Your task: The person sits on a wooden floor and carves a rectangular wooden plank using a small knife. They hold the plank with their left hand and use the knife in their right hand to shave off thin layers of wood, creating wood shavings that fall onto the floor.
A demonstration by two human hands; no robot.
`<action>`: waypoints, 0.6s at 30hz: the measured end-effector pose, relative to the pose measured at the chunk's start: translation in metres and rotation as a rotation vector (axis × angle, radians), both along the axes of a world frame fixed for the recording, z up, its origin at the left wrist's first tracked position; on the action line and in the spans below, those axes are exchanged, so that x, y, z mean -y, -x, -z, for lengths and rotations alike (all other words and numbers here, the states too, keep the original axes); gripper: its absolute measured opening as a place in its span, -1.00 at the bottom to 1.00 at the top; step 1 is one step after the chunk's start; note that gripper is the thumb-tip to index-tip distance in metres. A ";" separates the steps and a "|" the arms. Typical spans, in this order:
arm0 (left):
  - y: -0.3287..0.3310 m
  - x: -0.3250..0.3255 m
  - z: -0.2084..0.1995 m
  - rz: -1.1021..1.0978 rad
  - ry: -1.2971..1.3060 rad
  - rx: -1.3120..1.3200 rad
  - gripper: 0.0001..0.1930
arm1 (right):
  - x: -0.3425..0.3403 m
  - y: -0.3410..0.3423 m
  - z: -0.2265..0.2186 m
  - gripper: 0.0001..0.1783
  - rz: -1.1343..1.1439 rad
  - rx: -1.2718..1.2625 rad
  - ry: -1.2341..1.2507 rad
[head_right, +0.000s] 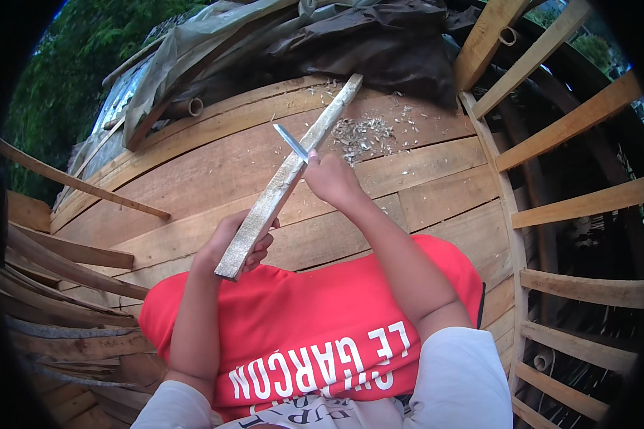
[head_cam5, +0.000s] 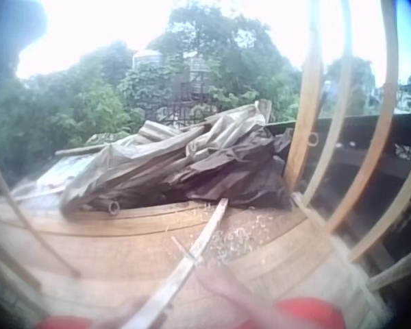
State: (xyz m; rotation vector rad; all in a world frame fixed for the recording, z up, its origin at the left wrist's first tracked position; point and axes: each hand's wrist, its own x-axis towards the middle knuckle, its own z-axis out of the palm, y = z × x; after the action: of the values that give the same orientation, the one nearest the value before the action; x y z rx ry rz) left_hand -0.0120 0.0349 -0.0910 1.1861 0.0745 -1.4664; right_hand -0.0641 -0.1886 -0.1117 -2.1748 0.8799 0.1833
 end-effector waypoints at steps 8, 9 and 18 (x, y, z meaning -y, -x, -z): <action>-0.001 -0.002 -0.002 -0.004 0.055 -0.040 -0.65 | 0.017 0.001 0.001 -0.35 0.059 -0.012 0.015; 0.000 0.000 -0.005 -0.015 0.051 -0.069 -0.65 | 0.015 0.002 0.004 -0.35 0.039 0.001 0.028; -0.008 -0.008 0.000 0.016 0.118 -0.124 -0.62 | -0.008 -0.001 0.000 -0.32 0.033 0.064 -0.050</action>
State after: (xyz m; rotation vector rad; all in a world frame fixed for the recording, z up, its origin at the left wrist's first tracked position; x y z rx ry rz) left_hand -0.0042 0.0424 -0.0912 1.0030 0.0626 -1.5362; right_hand -0.0635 -0.1810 -0.1122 -2.1074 0.8656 0.1175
